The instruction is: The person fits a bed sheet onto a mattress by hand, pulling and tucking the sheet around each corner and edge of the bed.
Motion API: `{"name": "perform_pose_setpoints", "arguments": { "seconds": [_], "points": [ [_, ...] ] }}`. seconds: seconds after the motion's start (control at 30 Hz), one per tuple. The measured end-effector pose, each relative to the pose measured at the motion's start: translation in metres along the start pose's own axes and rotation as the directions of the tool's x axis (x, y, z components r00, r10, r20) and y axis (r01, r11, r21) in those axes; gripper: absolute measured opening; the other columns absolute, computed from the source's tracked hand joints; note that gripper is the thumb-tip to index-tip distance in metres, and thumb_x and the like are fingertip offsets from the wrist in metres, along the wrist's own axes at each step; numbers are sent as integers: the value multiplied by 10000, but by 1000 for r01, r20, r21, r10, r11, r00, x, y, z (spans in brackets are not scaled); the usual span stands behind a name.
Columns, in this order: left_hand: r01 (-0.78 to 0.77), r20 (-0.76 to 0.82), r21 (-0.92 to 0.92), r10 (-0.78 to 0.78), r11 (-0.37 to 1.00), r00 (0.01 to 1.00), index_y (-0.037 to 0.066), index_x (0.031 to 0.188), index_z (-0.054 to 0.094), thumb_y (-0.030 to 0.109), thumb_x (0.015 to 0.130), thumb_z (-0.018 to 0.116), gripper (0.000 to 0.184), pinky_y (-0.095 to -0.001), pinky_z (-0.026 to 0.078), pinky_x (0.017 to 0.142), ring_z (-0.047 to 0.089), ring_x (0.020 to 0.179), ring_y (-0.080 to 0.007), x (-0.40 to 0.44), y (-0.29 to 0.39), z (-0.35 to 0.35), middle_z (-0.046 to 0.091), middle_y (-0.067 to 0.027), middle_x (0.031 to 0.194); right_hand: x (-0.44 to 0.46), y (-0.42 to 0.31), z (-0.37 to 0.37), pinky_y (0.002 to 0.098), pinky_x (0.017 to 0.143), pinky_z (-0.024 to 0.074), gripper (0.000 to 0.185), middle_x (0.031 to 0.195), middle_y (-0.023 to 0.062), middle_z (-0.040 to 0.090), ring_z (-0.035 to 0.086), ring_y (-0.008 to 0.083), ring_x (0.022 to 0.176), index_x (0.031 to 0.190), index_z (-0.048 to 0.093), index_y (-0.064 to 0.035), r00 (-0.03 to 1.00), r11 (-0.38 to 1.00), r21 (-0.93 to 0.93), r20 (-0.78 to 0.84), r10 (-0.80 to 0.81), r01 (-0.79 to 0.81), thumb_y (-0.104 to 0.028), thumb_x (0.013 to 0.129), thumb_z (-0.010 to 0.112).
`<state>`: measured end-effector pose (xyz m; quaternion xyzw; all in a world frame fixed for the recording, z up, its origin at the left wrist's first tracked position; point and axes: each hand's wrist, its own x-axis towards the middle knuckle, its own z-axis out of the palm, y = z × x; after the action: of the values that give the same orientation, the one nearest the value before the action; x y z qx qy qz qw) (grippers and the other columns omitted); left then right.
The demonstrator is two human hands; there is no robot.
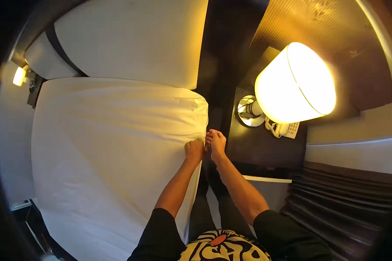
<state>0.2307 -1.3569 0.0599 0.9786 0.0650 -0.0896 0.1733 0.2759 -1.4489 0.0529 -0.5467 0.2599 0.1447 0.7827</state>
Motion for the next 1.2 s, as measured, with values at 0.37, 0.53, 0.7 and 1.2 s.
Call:
{"name": "perform_pose_setpoints", "arguments": {
  "seconds": [0.37,0.53,0.7,1.2],
  "points": [
    [-178,101,139,165,974,981,103,653,626,143,742,566,114,-359,461,514,636,582,-243,39,3,32,624,-99,604,165,31,19,341,746,490,352,992,118,638,598,213,834,1000,625,3,907,870,-260,-148,393,-419,-316,884,533],
    [-237,90,165,225,957,970,96,649,605,138,729,569,97,-350,442,481,623,536,-224,22,2,43,607,-87,560,211,65,19,338,842,466,508,1103,99,612,560,206,1005,1144,577,-23,884,926,-118,276,377,-358,-458,898,486],
    [-216,178,142,190,966,966,85,688,594,124,726,566,61,-362,463,488,624,529,-227,28,6,41,613,-94,574,274,111,-18,357,899,438,584,1224,83,551,509,218,1107,1281,491,-62,788,919,-226,474,394,-323,-507,906,444],
    [-216,112,-2,215,976,970,125,560,513,119,731,564,179,-347,446,408,586,429,-199,41,-9,34,559,-78,482,293,80,-12,346,896,460,412,1228,86,564,560,229,1057,1236,532,-67,787,409,-913,251,563,-1,-330,922,501]
  ]
}}
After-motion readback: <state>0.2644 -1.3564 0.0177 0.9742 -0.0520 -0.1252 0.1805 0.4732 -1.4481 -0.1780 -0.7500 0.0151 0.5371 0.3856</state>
